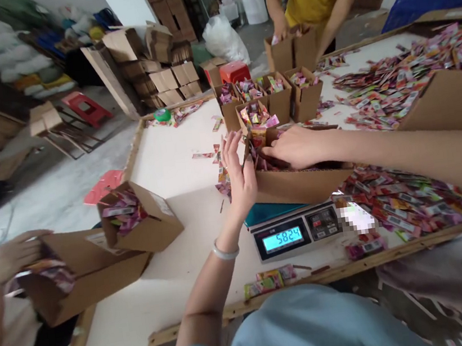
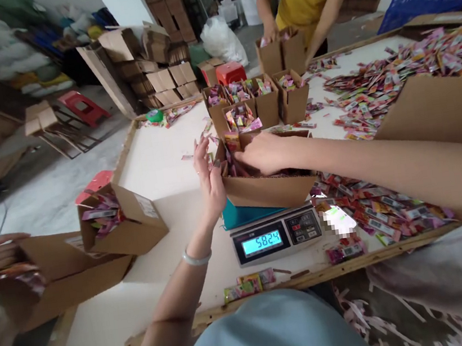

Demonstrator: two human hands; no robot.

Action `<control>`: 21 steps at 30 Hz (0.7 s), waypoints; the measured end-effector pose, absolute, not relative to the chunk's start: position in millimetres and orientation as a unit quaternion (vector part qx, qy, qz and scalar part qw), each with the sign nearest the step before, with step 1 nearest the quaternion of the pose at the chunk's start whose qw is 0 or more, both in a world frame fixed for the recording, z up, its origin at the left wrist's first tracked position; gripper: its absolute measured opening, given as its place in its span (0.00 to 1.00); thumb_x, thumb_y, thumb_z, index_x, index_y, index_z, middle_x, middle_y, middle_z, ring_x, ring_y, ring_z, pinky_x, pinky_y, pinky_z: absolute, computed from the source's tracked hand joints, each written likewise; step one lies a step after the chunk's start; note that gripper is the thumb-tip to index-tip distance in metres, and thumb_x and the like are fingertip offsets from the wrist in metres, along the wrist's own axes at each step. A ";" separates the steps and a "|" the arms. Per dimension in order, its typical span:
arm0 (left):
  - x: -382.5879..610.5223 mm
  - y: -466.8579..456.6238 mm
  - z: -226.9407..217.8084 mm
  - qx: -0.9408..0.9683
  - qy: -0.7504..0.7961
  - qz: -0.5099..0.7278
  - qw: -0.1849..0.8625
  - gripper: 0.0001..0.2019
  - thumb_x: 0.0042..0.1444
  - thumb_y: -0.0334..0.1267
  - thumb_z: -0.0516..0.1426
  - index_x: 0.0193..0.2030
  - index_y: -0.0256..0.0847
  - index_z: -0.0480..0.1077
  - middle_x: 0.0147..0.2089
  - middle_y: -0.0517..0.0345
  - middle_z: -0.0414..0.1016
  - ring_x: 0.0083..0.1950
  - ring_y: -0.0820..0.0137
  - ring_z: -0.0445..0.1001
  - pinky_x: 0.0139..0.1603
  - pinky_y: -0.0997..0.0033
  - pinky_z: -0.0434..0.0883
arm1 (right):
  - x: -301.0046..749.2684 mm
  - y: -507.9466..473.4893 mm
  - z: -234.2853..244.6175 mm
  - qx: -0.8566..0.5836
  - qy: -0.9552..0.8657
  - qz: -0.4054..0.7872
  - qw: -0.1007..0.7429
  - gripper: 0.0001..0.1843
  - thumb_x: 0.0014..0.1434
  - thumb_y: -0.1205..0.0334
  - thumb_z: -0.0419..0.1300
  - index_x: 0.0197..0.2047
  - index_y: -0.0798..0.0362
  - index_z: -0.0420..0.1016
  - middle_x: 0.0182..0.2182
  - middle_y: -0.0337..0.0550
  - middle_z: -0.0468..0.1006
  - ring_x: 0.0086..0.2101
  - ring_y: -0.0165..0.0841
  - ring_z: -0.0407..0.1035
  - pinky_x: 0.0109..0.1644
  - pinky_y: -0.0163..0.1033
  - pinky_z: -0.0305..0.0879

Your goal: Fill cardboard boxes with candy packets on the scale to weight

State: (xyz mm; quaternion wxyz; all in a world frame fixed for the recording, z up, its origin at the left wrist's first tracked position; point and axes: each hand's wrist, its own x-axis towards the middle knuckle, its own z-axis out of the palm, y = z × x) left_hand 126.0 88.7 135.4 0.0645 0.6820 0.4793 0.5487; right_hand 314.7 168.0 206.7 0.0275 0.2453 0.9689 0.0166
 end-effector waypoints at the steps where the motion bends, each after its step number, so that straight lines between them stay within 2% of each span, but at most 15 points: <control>1: 124.2 85.9 133.1 0.683 0.479 0.549 0.053 0.27 0.75 0.54 0.44 0.76 0.52 0.59 0.79 0.51 0.59 0.84 0.60 0.48 0.84 0.49 0.45 | 315.7 165.1 206.7 0.252 0.967 0.016 0.044 0.21 0.59 0.68 0.69 0.55 0.50 0.79 0.35 0.46 0.80 0.36 0.45 0.76 0.37 0.41 0.64; 4: 120.6 81.2 129.9 0.693 0.483 0.534 0.035 0.26 0.75 0.52 0.45 0.75 0.52 0.60 0.79 0.53 0.60 0.84 0.60 0.47 0.84 0.49 0.44 | 323.7 162.3 204.5 0.272 0.960 0.019 0.064 0.19 0.62 0.60 0.69 0.56 0.51 0.79 0.37 0.48 0.81 0.35 0.44 0.76 0.33 0.40 0.59; 6: 121.3 82.3 129.5 0.693 0.487 0.529 0.046 0.25 0.75 0.51 0.44 0.73 0.53 0.63 0.79 0.54 0.60 0.84 0.60 0.46 0.84 0.49 0.44 | 327.8 164.8 201.4 0.270 0.960 0.036 0.068 0.20 0.64 0.62 0.67 0.59 0.51 0.77 0.39 0.49 0.81 0.35 0.43 0.76 0.31 0.40 0.55; 8: 123.5 84.5 130.0 0.687 0.490 0.532 0.062 0.22 0.75 0.50 0.43 0.66 0.51 0.69 0.78 0.54 0.61 0.84 0.60 0.46 0.84 0.48 0.44 | 329.4 169.8 199.4 0.259 0.962 0.025 0.079 0.19 0.65 0.64 0.65 0.60 0.51 0.76 0.36 0.47 0.81 0.33 0.41 0.75 0.30 0.39 0.52; 11: 125.3 84.3 131.7 0.670 0.503 0.542 0.069 0.19 0.75 0.50 0.45 0.53 0.46 0.74 0.75 0.50 0.66 0.83 0.57 0.47 0.83 0.44 0.45 | 330.4 177.5 201.3 0.225 0.970 -0.060 0.067 0.11 0.68 0.67 0.61 0.52 0.49 0.76 0.33 0.41 0.80 0.30 0.37 0.73 0.31 0.37 0.53; 13: 125.0 80.1 133.3 0.667 0.508 0.542 0.057 0.18 0.74 0.52 0.47 0.49 0.45 0.73 0.73 0.48 0.67 0.83 0.55 0.48 0.83 0.42 0.46 | 332.7 178.5 203.9 0.208 0.972 -0.108 0.033 0.08 0.67 0.70 0.59 0.47 0.49 0.74 0.34 0.39 0.79 0.32 0.36 0.73 0.35 0.36 0.58; 17: 125.7 70.6 135.7 0.672 0.501 0.543 0.057 0.17 0.72 0.53 0.49 0.48 0.45 0.73 0.74 0.47 0.65 0.83 0.55 0.49 0.83 0.43 0.45 | 343.6 171.7 205.1 0.202 0.977 -0.066 -0.006 0.08 0.67 0.72 0.56 0.42 0.50 0.73 0.36 0.39 0.79 0.37 0.37 0.75 0.36 0.37 0.57; 19: 125.8 74.5 134.9 0.644 0.488 0.575 0.130 0.17 0.71 0.55 0.51 0.51 0.46 0.73 0.75 0.47 0.64 0.82 0.55 0.51 0.82 0.45 0.48 | 349.3 170.0 204.4 0.195 0.980 -0.029 -0.014 0.09 0.68 0.71 0.55 0.43 0.48 0.73 0.38 0.39 0.80 0.39 0.39 0.76 0.35 0.37 0.55; 21: 122.6 89.2 132.1 0.563 0.475 0.627 0.254 0.20 0.71 0.57 0.51 0.56 0.47 0.71 0.74 0.47 0.66 0.79 0.56 0.60 0.78 0.46 0.59 | 351.9 170.6 203.0 0.190 0.982 -0.013 -0.019 0.10 0.69 0.70 0.55 0.45 0.48 0.74 0.40 0.39 0.81 0.41 0.39 0.76 0.35 0.37 0.56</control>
